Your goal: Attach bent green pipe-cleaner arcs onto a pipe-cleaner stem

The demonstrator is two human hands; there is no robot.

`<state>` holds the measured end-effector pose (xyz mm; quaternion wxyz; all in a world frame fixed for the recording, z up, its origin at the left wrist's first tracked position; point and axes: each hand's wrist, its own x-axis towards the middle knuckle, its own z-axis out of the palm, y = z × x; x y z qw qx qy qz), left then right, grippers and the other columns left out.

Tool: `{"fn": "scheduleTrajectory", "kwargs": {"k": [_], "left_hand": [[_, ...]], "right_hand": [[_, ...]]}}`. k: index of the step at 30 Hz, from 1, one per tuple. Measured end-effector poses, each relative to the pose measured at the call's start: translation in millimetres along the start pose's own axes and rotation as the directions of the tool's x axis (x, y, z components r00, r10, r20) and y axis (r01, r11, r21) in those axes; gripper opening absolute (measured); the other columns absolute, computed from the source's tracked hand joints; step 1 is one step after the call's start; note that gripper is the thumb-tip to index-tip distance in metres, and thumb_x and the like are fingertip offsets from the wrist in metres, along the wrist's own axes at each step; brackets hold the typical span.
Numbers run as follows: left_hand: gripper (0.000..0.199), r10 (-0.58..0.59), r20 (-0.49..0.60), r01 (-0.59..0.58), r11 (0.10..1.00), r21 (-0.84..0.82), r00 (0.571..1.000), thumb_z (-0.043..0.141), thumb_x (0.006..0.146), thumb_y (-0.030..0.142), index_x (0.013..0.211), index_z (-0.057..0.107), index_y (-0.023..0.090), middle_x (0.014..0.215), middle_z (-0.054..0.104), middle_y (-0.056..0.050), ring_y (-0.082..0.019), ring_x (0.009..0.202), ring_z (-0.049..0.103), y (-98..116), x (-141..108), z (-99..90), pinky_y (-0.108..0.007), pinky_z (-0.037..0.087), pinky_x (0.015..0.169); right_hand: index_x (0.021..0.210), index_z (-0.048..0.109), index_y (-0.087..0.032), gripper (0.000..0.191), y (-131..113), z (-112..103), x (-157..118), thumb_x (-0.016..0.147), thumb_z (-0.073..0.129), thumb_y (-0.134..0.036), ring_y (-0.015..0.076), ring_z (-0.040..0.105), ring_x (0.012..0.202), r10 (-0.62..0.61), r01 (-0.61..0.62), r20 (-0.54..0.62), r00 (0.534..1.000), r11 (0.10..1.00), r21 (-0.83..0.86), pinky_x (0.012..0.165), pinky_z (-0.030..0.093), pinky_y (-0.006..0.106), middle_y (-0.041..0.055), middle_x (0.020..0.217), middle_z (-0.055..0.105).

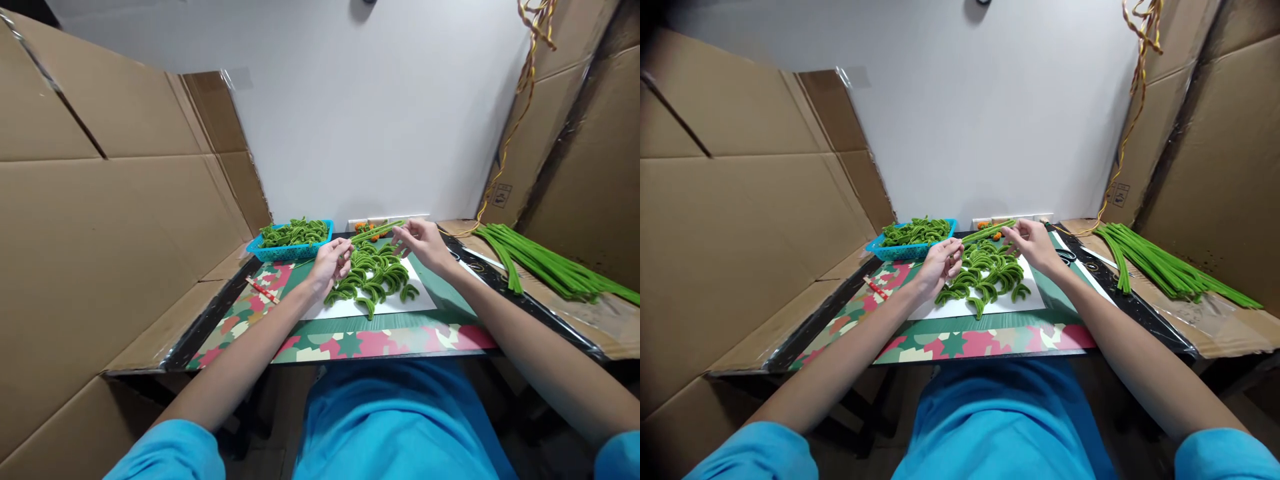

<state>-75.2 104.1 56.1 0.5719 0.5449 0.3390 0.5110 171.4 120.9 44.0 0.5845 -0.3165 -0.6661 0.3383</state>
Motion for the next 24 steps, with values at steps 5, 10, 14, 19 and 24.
{"fn": "scheduleTrajectory", "kwargs": {"k": [5,10,14,19,24], "left_hand": [[0.043,0.003,0.016,-0.003,1.0,0.009,1.0,0.085,0.076,0.049,0.082,0.057,0.018,0.064,0.046,0.009,-0.002,0.036,0.041,0.6,0.2,0.2,-0.017,0.021,0.032],[0.041,-0.032,0.008,0.032,0.999,0.001,0.999,0.085,0.075,0.048,0.081,0.057,0.018,0.064,0.045,0.009,-0.003,0.037,0.041,1.3,0.0,-0.9,-0.017,0.02,0.032],[0.04,-0.028,-0.01,0.028,1.0,-0.009,1.0,0.084,0.074,0.047,0.081,0.057,0.018,0.064,0.045,0.009,-0.003,0.037,0.04,4.0,-1.0,-0.6,-0.018,0.02,0.033],[0.038,0.0,-0.082,0.0,1.0,-0.007,0.997,0.081,0.075,0.045,0.079,0.055,0.017,0.064,0.044,0.009,-0.003,0.037,0.04,7.9,0.0,-4.6,-0.019,0.019,0.034],[0.033,0.122,-0.22,-0.105,0.99,0.09,0.968,0.077,0.078,0.041,0.075,0.054,0.017,0.061,0.042,0.009,-0.002,0.036,0.037,5.3,7.0,-14.1,-0.018,0.017,0.035]], "right_hand": [[0.091,0.045,-0.026,0.056,9.9,-12.3,7.7,0.079,0.082,-0.065,0.0163,0.072,0.056,0.049,-0.045,-0.027,0.998,0.991,0.127,0.041,0.056,0.025,0.0003,0.092,0.07],[0.102,0.049,-0.026,0.056,11.5,-16.4,8.8,0.08,0.083,-0.064,0.0173,0.072,0.064,-0.011,0.003,0.062,0.998,0.992,0.126,0.045,0.058,0.026,-0.0004,0.092,0.067],[0.103,0.063,-0.023,0.048,10.8,-16.9,7.2,0.084,0.08,-0.063,0.0212,0.072,0.071,-0.051,0.05,0.113,0.992,0.999,0.01,0.048,0.058,0.029,0.005,0.089,0.07],[0.093,0.067,-0.023,0.035,12.7,-16.8,1.9,0.102,0.06,-0.056,0.0221,0.069,0.076,-0.204,0.262,0.191,0.96,0.897,-0.355,0.059,0.053,0.033,0.007,0.089,0.071],[0.094,0.071,-0.023,0.03,15.9,-10.9,-4.2,0.109,0.05,-0.04,0.0186,0.066,0.076,-0.356,0.491,0.339,0.871,0.616,-0.616,0.068,0.047,0.031,0.007,0.098,0.074]]}}
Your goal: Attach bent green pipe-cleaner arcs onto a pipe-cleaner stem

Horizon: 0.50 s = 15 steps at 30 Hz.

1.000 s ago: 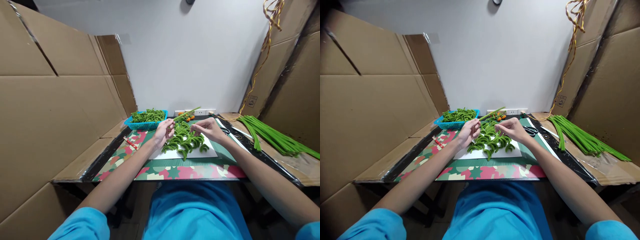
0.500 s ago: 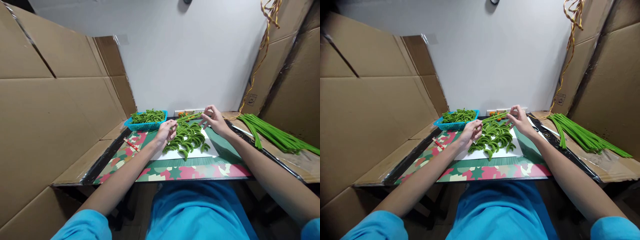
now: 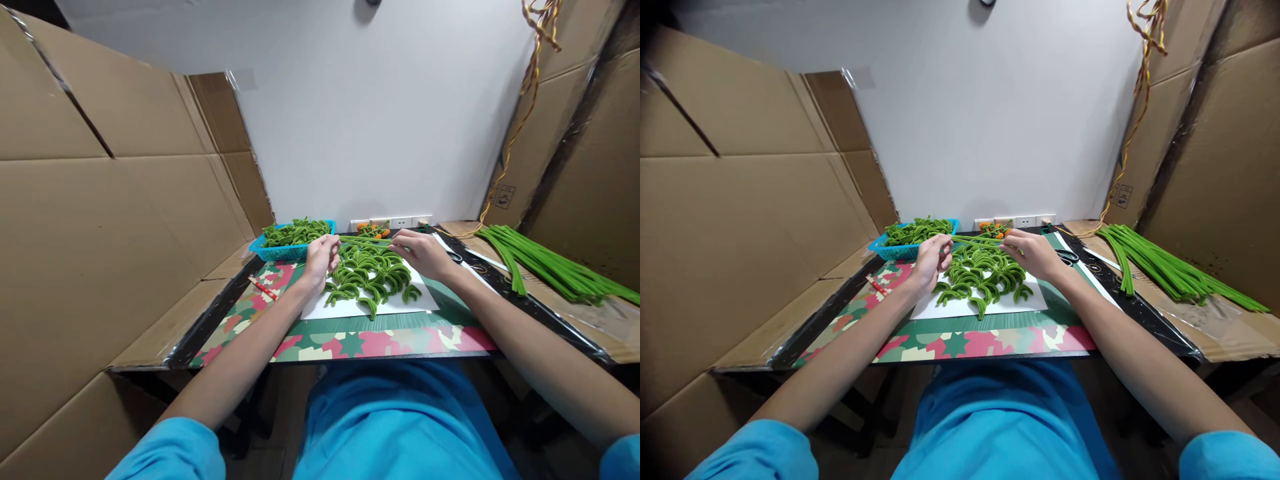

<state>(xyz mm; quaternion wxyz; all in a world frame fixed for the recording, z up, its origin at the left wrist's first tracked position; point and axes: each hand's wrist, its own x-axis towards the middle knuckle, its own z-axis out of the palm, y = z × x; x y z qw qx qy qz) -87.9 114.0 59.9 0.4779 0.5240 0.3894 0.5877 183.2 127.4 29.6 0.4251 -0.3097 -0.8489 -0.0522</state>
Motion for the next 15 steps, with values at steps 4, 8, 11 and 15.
{"fn": "scheduleTrajectory", "kwargs": {"k": [4,8,11,15], "left_hand": [[0.03,0.076,-0.077,-0.074,0.997,0.03,0.994,0.072,0.081,0.039,0.075,0.052,0.018,0.061,0.041,0.009,-0.002,0.036,0.037,-5.1,2.9,0.9,-0.017,0.015,0.034],[0.033,0.05,-0.074,-0.05,0.999,0.004,0.996,0.07,0.082,0.04,0.074,0.046,0.02,0.064,0.04,0.009,-0.002,0.037,0.038,-10.3,2.8,4.4,-0.016,0.014,0.034],[0.034,0.05,-0.065,-0.049,0.999,0.006,0.997,0.069,0.083,0.041,0.074,0.044,0.02,0.066,0.041,0.009,-0.002,0.037,0.037,-13.2,4.4,2.0,-0.016,0.015,0.034],[0.033,0.088,-0.056,-0.085,0.995,0.058,0.995,0.069,0.084,0.042,0.075,0.045,0.02,0.065,0.042,0.008,-0.002,0.036,0.038,-15.2,8.8,-5.4,-0.016,0.015,0.034]], "right_hand": [[0.088,0.07,-0.021,0.028,-9.8,5.5,2.2,0.107,0.054,-0.033,0.015,0.058,0.062,-0.082,0.08,-0.047,0.995,0.996,-0.048,0.06,0.042,0.029,0.0038,0.081,0.069],[0.08,0.066,-0.02,0.029,-20.0,4.5,5.5,0.106,0.053,-0.026,0.0148,0.056,0.06,-0.157,0.144,-0.137,0.978,0.984,-0.103,0.058,0.043,0.028,0.0032,0.072,0.065],[0.1,0.072,-0.02,0.021,-21.9,2.0,4.6,0.106,0.053,-0.023,0.0149,0.062,0.066,-0.204,0.194,-0.145,0.968,0.978,-0.08,0.061,0.047,0.028,0.0048,0.084,0.072],[0.113,0.074,-0.023,0.022,-19.2,1.8,1.3,0.108,0.052,-0.023,0.0184,0.071,0.086,-0.223,0.21,-0.133,0.966,0.973,-0.099,0.068,0.052,0.029,0.0088,0.109,0.075]]}}
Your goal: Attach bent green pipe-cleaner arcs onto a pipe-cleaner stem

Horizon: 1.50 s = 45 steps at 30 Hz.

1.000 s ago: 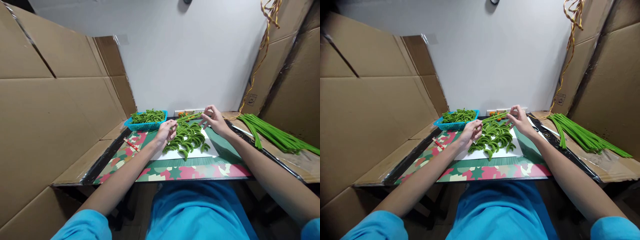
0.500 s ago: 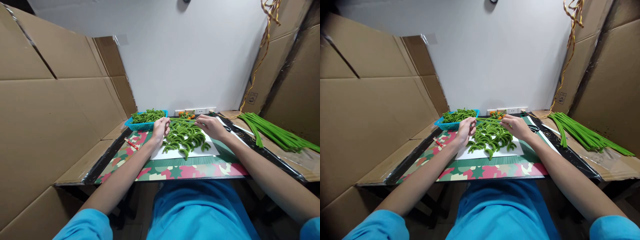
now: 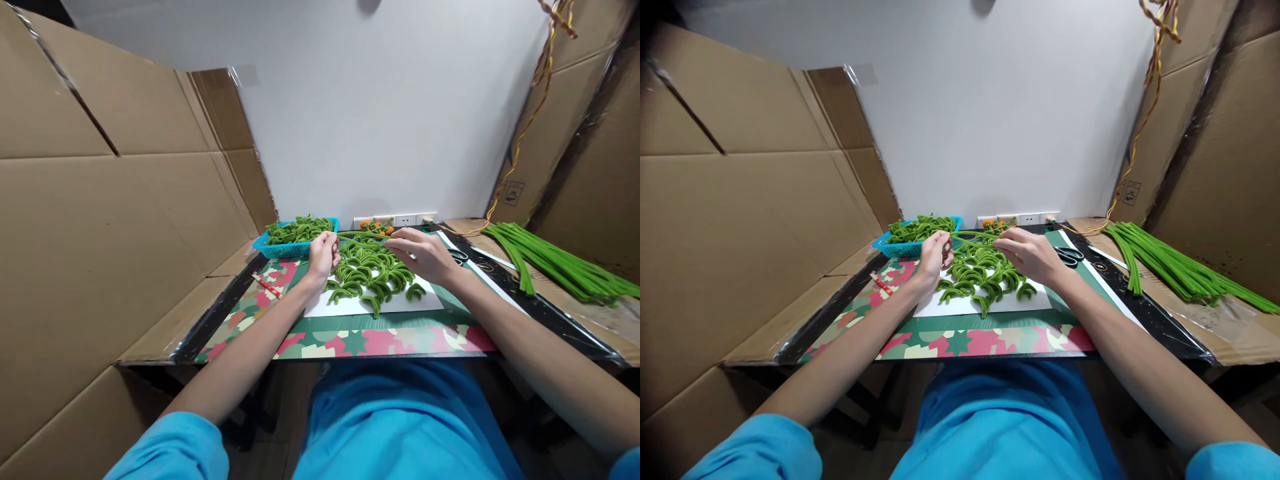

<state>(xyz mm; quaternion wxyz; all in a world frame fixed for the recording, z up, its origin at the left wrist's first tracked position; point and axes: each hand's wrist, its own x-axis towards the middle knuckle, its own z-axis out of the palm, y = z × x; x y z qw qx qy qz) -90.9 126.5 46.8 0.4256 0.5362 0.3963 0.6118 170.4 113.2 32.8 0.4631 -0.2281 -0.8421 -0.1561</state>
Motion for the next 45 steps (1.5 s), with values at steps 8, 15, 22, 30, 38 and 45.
{"fn": "scheduleTrajectory", "kwargs": {"k": [8,15,22,30,38,45], "left_hand": [[0.033,0.006,-0.013,-0.006,1.0,0.0,1.0,0.068,0.085,0.042,0.075,0.045,0.02,0.066,0.041,0.008,-0.003,0.037,0.038,-0.9,3.6,-3.8,-0.016,0.016,0.034],[0.036,-0.004,0.009,0.004,1.0,0.006,1.0,0.069,0.085,0.044,0.076,0.044,0.02,0.068,0.042,0.008,-0.002,0.037,0.039,3.1,0.7,-1.9,-0.016,0.016,0.034],[0.039,0.021,0.017,-0.022,1.0,0.005,1.0,0.071,0.084,0.048,0.077,0.045,0.02,0.067,0.043,0.009,-0.002,0.035,0.038,2.4,3.4,-4.1,-0.016,0.018,0.033],[0.042,0.075,0.036,-0.077,0.996,0.048,0.997,0.074,0.087,0.051,0.078,0.048,0.019,0.067,0.043,0.009,-0.001,0.037,0.037,6.4,4.6,-5.3,-0.015,0.022,0.033],[0.045,0.112,0.047,-0.116,0.991,0.074,0.993,0.074,0.086,0.057,0.079,0.051,0.019,0.068,0.043,0.009,-0.001,0.036,0.038,3.3,5.6,-6.0,-0.016,0.023,0.032],[0.041,0.175,0.028,-0.178,0.976,0.127,0.984,0.073,0.088,0.053,0.078,0.054,0.019,0.068,0.044,0.008,-0.001,0.038,0.036,0.7,7.0,-6.1,-0.017,0.023,0.034]], "right_hand": [[0.106,0.074,-0.025,0.019,0.2,4.0,1.7,0.107,0.055,-0.028,0.0216,0.072,0.094,0.058,-0.061,0.044,0.997,0.995,0.078,0.08,0.057,0.033,0.0089,0.11,0.074],[0.106,0.068,-0.024,0.019,1.0,6.7,1.4,0.108,0.051,-0.032,0.0198,0.069,0.084,0.159,-0.168,0.096,0.982,0.982,0.09,0.074,0.054,0.032,0.0096,0.115,0.072],[0.103,0.066,-0.025,0.013,-2.6,8.2,1.0,0.105,0.059,-0.035,0.0156,0.064,0.065,0.244,-0.244,0.151,0.958,0.97,-0.018,0.065,0.046,0.029,0.0048,0.105,0.074],[0.106,0.068,-0.025,0.014,1.2,8.1,-0.2,0.105,0.059,-0.036,0.0146,0.062,0.061,0.234,-0.223,0.133,0.963,0.971,-0.09,0.062,0.041,0.029,0.0041,0.107,0.076],[0.103,0.071,-0.025,0.011,1.9,11.0,-3.3,0.103,0.062,-0.031,0.0161,0.065,0.068,0.216,-0.196,0.147,0.965,0.971,-0.135,0.061,0.039,0.028,0.0037,0.106,0.076],[0.095,0.071,-0.024,0.012,-0.5,9.9,-1.5,0.102,0.064,-0.031,0.0144,0.062,0.061,0.235,-0.228,0.107,0.966,0.971,-0.072,0.062,0.043,0.029,0.0034,0.097,0.076]]}}
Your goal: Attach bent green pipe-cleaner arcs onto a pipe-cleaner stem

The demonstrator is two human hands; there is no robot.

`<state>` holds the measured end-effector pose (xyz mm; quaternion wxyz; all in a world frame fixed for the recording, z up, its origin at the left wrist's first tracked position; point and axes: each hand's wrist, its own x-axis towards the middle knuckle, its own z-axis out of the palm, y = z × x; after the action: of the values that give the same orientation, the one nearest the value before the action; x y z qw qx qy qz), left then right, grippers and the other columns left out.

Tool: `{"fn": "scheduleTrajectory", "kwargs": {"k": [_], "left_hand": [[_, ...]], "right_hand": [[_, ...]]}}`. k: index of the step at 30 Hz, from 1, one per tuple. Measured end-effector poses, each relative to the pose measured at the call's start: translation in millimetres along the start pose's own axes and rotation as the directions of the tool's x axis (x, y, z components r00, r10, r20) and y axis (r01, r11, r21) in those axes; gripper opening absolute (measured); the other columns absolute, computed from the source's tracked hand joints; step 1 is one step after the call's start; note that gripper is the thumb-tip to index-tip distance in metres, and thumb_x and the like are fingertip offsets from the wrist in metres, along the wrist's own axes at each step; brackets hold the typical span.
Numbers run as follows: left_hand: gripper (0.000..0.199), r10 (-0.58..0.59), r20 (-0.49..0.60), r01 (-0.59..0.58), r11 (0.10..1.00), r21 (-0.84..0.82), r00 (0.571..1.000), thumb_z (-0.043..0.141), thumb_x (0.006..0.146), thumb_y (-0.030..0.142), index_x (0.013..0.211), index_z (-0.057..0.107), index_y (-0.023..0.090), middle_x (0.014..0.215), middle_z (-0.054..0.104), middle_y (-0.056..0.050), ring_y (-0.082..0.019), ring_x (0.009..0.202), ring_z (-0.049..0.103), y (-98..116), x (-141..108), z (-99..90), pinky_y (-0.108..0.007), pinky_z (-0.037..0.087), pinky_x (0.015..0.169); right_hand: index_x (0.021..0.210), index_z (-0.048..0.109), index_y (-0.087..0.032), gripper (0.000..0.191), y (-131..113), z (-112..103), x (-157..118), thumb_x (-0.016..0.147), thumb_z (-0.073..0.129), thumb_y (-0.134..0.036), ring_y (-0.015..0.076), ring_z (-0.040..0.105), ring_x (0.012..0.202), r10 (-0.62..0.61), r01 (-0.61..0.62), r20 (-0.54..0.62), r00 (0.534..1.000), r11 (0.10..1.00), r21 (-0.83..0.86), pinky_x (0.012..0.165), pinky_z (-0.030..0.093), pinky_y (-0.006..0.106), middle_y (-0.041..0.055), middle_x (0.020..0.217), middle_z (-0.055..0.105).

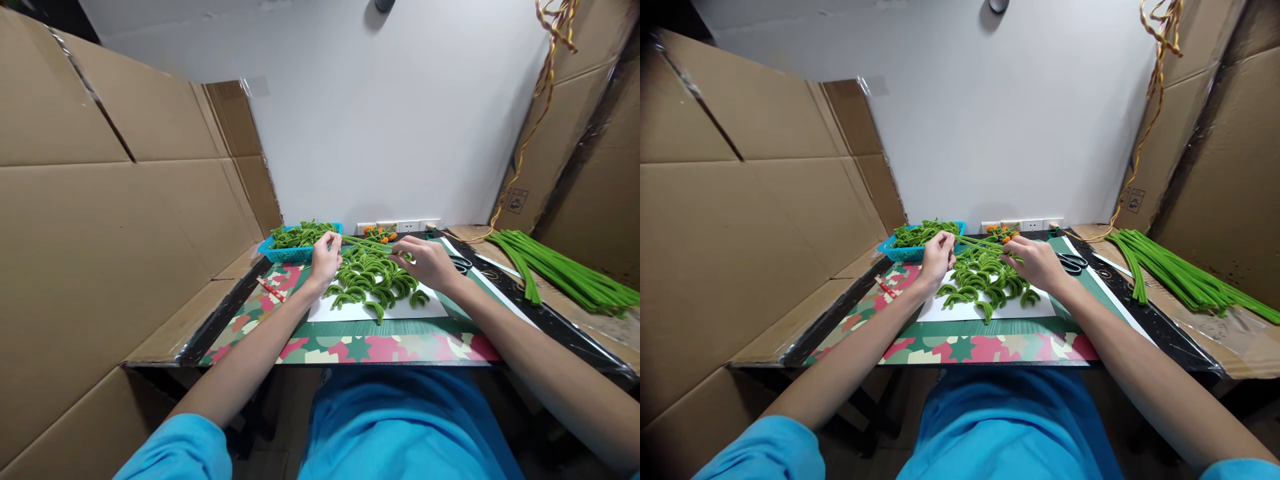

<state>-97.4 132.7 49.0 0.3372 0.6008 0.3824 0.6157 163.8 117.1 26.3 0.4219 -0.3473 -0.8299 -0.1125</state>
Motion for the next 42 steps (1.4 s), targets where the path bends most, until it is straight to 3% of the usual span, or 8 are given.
{"fn": "scheduleTrajectory", "kwargs": {"k": [10,16,25,32,37,42], "left_hand": [[0.029,0.057,-0.053,-0.053,0.996,0.074,0.997,0.069,0.091,0.044,0.082,0.057,0.019,0.075,0.052,0.005,-0.002,0.04,0.04,-0.9,1.6,0.4,-0.019,0.025,0.037],[0.029,-0.034,-0.093,0.036,0.999,0.012,0.995,0.07,0.089,0.041,0.08,0.054,0.019,0.067,0.045,0.008,-0.002,0.037,0.036,1.8,2.1,3.1,-0.018,0.021,0.036],[0.037,-0.147,0.086,0.154,0.985,-0.078,0.985,0.074,0.081,0.046,0.076,0.047,0.021,0.06,0.037,0.01,-0.004,0.036,0.039,8.3,10.4,-19.1,-0.016,0.016,0.033],[0.047,-0.084,0.287,0.102,0.994,-0.047,0.954,0.081,0.08,0.054,0.076,0.047,0.022,0.055,0.039,0.01,-0.006,0.036,0.042,12.7,16.6,-26.3,-0.017,0.021,0.033],[0.048,-0.083,0.338,0.104,0.994,-0.045,0.938,0.079,0.083,0.057,0.077,0.046,0.022,0.056,0.04,0.009,-0.007,0.037,0.047,7.1,19.1,-28.0,-0.017,0.024,0.033],[0.049,-0.112,0.33,0.132,0.99,-0.04,0.937,0.077,0.083,0.059,0.079,0.045,0.022,0.059,0.042,0.01,-0.006,0.037,0.048,3.2,17.7,-28.3,-0.016,0.026,0.031]], "right_hand": [[0.081,0.069,-0.022,0.019,-3.8,-3.0,4.6,0.098,0.062,-0.022,0.0171,0.067,0.067,-0.026,0.045,-0.103,0.994,0.983,0.18,0.063,0.049,0.029,0.0042,0.081,0.073],[0.079,0.069,-0.021,0.02,-10.7,-2.6,6.4,0.097,0.062,-0.022,0.0169,0.067,0.067,-0.045,0.061,-0.068,0.997,0.965,0.257,0.063,0.05,0.029,0.0043,0.079,0.072],[0.091,0.071,-0.022,0.018,-10.4,8.0,4.5,0.103,0.059,-0.028,0.0172,0.066,0.073,-0.092,0.085,0.022,0.996,0.971,0.225,0.068,0.049,0.029,0.005,0.086,0.072],[0.074,0.057,-0.022,0.025,-8.0,-0.7,8.2,0.098,0.061,-0.026,0.0157,0.057,0.061,-0.038,0.05,-0.051,0.998,0.963,0.263,0.059,0.042,0.029,0.0025,0.072,0.065],[0.076,0.058,-0.022,0.024,-5.7,-6.3,8.4,0.1,0.058,-0.023,0.0162,0.059,0.065,-0.08,0.078,0.001,0.997,0.972,0.223,0.062,0.043,0.028,0.0034,0.075,0.066],[0.078,0.061,-0.022,0.021,-2.7,-3.6,6.0,0.099,0.062,-0.022,0.0153,0.059,0.066,-0.089,0.107,-0.085,0.992,0.963,0.245,0.062,0.044,0.027,0.003,0.078,0.068]]}}
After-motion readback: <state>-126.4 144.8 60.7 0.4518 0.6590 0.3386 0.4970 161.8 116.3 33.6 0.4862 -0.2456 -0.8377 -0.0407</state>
